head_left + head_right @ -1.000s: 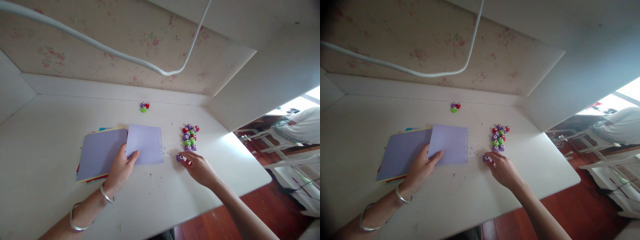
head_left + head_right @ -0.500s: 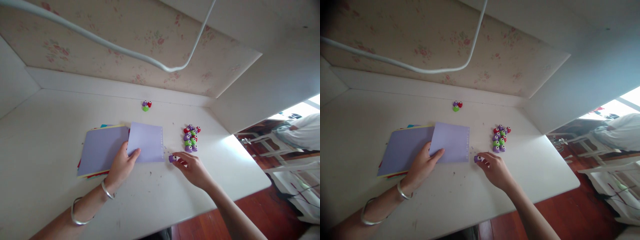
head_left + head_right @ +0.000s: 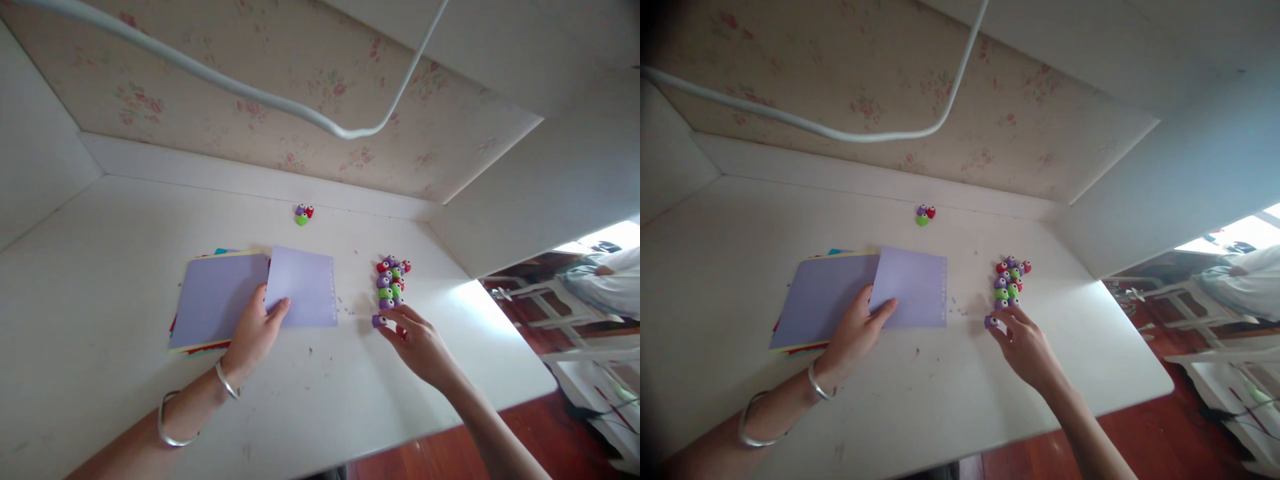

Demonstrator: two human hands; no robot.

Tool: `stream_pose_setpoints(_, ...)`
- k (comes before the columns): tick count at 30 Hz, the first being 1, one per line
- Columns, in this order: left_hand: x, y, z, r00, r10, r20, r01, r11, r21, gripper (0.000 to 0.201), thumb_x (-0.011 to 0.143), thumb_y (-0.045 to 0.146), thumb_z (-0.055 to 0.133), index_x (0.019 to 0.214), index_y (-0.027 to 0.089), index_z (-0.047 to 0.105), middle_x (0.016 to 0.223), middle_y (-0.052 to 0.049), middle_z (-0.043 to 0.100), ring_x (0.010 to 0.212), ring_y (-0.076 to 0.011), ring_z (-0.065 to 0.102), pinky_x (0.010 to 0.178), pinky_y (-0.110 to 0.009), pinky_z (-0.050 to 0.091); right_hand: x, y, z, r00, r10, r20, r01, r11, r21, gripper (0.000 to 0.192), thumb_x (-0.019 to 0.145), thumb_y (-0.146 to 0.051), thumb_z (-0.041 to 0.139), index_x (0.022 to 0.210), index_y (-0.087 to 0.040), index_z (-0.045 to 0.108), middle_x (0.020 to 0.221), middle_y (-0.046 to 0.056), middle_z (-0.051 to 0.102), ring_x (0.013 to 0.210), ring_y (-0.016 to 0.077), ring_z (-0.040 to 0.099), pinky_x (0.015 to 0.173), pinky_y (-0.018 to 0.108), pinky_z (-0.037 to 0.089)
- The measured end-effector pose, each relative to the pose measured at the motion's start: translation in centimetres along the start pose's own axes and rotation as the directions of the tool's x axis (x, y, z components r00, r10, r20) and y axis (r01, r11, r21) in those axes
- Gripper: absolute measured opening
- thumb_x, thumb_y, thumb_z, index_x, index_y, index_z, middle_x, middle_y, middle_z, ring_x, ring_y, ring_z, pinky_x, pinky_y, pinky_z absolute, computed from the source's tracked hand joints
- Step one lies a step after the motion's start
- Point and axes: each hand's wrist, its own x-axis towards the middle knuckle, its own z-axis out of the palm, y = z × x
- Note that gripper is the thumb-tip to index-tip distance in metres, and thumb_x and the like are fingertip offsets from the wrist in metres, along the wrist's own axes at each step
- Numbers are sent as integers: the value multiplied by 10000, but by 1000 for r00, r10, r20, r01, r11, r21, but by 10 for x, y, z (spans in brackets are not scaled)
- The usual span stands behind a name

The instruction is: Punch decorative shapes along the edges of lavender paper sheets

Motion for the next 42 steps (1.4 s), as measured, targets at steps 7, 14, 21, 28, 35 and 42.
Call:
stream_pose_setpoints(7, 1, 1, 1, 1000, -8, -1, 8, 1000, -15, 468, 859, 489, 592, 1199, 173, 533, 1208, -86, 644, 1121, -227, 616, 984, -355, 455, 23, 5, -22, 992, 22, -124, -23, 1000, -6, 322, 930, -465, 545, 1069, -234, 721, 1073, 65, 697, 646, 138, 631, 635, 287, 526)
stream_pose_setpoints(14, -3, 5, 0, 1000, 2, 9, -1, 998, -69, 488, 871, 468, 592, 1236, 154, 518, 1252, -110, 627, 1162, -232, 604, 1015, -364, 448, 100, 8, -8, 997, 74, 6, -70, 958, -277, 274, 915, -371, 538, 1100, -298, 727, 1204, 49, 694, 1073, 261, 650, 876, 381, 503)
stream_pose_setpoints(21, -3, 6, -1, 1000, -9, 30, 11, 998, -63, 438, 884, 469, 568, 1192, 160, 530, 1233, -112, 633, 1151, -230, 611, 1016, -366, 455, 118, 3, -3, 976, 194, 95, -129, 875, -467, 262, 886, -298, 503, 959, -247, 750, 1106, 125, 710, 954, 297, 682, 750, 388, 487)
stream_pose_setpoints(28, -3, 4, 0, 998, -1, 63, 8, 994, -105, 445, 893, 470, 561, 1215, 165, 520, 1267, -109, 617, 1184, -220, 597, 1044, -362, 445, 136, -7, -15, 982, 172, 81, -121, 893, -433, 533, 791, -265, 554, 1320, -289, 617, 1184, 80, 700, 959, 294, 687, 776, 395, 497)
stream_pose_setpoints(35, -3, 7, -1, 997, -31, 71, 37, 995, -89, 463, 892, 486, 548, 1221, 162, 518, 1251, -115, 620, 1164, -240, 602, 1025, -371, 455, 208, -58, -5, 994, 59, 96, -40, 981, -190, 360, 883, -378, 526, 1165, -271, 723, 1067, 36, 758, 979, 259, 686, 868, 360, 502)
stream_pose_setpoints(42, -5, 6, -2, 996, -36, 78, 41, 997, -66, 455, 901, 487, 532, 1228, 172, 514, 1262, -109, 609, 1185, -238, 583, 1051, -379, 430, 283, -82, 36, 991, 86, 107, -73, 990, -119, 375, 919, -270, 485, 1231, -244, 692, 1225, 68, 705, 1110, 245, 657, 946, 333, 490)
